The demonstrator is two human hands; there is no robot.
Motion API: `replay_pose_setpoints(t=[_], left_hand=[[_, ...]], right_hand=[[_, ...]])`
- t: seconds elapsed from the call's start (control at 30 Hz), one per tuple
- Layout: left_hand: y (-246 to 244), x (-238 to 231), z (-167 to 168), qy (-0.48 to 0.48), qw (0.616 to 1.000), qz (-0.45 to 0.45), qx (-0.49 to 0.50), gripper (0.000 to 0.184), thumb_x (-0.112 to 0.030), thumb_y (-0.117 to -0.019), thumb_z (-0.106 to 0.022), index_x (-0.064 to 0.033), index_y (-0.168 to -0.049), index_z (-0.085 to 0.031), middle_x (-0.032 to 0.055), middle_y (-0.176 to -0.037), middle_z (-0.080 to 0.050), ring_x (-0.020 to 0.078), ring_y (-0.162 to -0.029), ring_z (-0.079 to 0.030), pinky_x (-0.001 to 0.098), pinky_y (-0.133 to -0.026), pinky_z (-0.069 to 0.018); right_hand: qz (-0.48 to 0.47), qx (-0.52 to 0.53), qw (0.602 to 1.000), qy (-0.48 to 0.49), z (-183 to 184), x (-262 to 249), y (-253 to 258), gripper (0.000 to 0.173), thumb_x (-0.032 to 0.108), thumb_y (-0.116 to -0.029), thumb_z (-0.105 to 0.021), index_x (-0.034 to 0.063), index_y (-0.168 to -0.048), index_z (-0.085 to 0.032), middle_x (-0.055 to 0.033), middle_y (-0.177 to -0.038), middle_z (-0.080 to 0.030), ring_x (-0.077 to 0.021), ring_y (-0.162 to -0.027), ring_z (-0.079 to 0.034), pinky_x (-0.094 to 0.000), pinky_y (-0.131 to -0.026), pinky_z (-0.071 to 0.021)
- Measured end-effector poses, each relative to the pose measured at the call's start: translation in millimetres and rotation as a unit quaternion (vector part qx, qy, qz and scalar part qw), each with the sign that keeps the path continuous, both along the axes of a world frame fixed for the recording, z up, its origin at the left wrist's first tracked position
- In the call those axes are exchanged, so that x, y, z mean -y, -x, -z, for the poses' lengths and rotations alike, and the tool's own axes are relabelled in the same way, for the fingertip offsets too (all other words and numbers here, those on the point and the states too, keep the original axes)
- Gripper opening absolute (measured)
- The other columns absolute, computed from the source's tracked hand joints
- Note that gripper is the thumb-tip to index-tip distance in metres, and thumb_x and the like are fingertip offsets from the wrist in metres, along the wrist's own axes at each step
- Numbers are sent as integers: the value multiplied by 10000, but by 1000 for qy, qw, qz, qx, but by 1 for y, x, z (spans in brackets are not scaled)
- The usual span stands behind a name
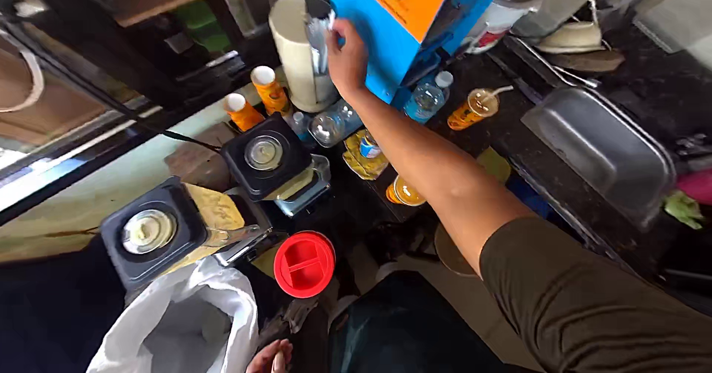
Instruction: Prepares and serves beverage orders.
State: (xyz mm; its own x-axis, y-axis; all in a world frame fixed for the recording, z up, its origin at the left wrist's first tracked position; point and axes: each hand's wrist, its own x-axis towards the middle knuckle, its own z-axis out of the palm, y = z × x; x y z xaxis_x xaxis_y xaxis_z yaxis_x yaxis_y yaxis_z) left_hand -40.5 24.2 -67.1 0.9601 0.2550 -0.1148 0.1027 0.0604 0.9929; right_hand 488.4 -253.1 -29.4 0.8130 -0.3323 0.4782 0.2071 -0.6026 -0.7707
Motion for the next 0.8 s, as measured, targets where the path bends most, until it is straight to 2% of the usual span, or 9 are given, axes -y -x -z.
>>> replay_pose_setpoints(t=[0.03, 0.1, 0.17, 0.23, 0.37, 0.5, 0.63, 0.7, 0.8], left_hand=[[-12, -6, 4, -1, 1000, 29, 5, 205, -165, -1055, -552, -158, -1222, -671, -18, -1095, -736, 126, -964, -708, 307, -874, -597], [-37, -14, 13, -11, 996, 83, 6, 207, -220, -1053, -567, -169, -1222, -675, -20, -1087, -732, 125, -954, -705, 304, -864, -597], [-61, -15, 22, -15, 992, 129, 7, 218, -244, -1047, -578, -150, -1216, -679, -3, -1080, -732, 139, -942, -709, 307, -857, -602], [-84, -9, 30, -3, 986, 166, 8, 210, -243, -1043, -582, -146, -1201, -682, -7, -1070, -730, 129, -930, -705, 294, -846, -600], [-119, 18, 38, 25, 976, 217, 7, 192, -203, -1041, -575, -118, -1177, -682, 10, -1038, -734, 140, -915, -707, 304, -844, -602], [-142, 45, 35, 21, 962, 274, 9, 213, -217, -1048, -552, -100, -1177, -673, 25, -1056, -726, 153, -935, -707, 313, -843, -602], [-153, 54, 33, 25, 959, 281, 12, 207, -193, -1040, -553, -75, -1163, -670, 42, -1039, -723, 165, -931, -706, 324, -848, -602], [-151, 56, 33, 32, 962, 272, 7, 208, -213, -1040, -568, -82, -1162, -675, 43, -1042, -724, 168, -933, -707, 332, -852, -602], [-150, 50, 33, 30, 968, 249, 5, 212, -234, -1036, -590, -96, -1166, -685, 45, -1046, -729, 168, -925, -711, 336, -839, -606]], right_hand=[[-20, 67, 998, 8, -18, 6, 16, 237, 148, -999, -598, -11, -1155, -680, -120, -996, -717, -179, -800, -696, -340, -732, -604], [-69, 173, 983, 0, -54, 28, 60, 195, 86, -986, -626, -57, -1108, -677, -115, -946, -713, -128, -693, -667, -295, -613, -599], [-94, 213, 972, 11, -79, 66, 122, 150, 49, -974, -654, -74, -1058, -673, -122, -926, -714, -135, -710, -674, -310, -612, -605], [-88, 172, 979, 63, -89, 106, 193, 188, 55, -990, -643, -83, -1115, -667, -128, -970, -697, -144, -756, -670, -322, -645, -608], [-48, 64, 989, 124, -70, 135, 295, 179, 75, -995, -626, -58, -1098, -689, -121, -969, -701, -135, -802, -672, -318, -709, -606], [-41, 101, 984, 140, -54, 125, 318, 118, 18, -954, -657, -44, -1040, -709, -123, -1000, -709, -126, -859, -682, -261, -739, -600], [-74, 84, 985, 130, -31, 122, 318, 114, -3, -940, -663, -46, -1031, -715, -136, -1018, -720, -178, -931, -709, -317, -797, -623], [-92, 27, 988, 123, -12, 126, 326, 124, 19, -947, -669, -21, -1049, -727, -116, -1036, -723, -156, -916, -698, -306, -790, -616], [-113, -125, 977, 133, 11, 132, 330, 159, 139, -990, -640, 111, -1092, -759, -62, -1191, -698, -113, -930, -691, -290, -762, -613]])
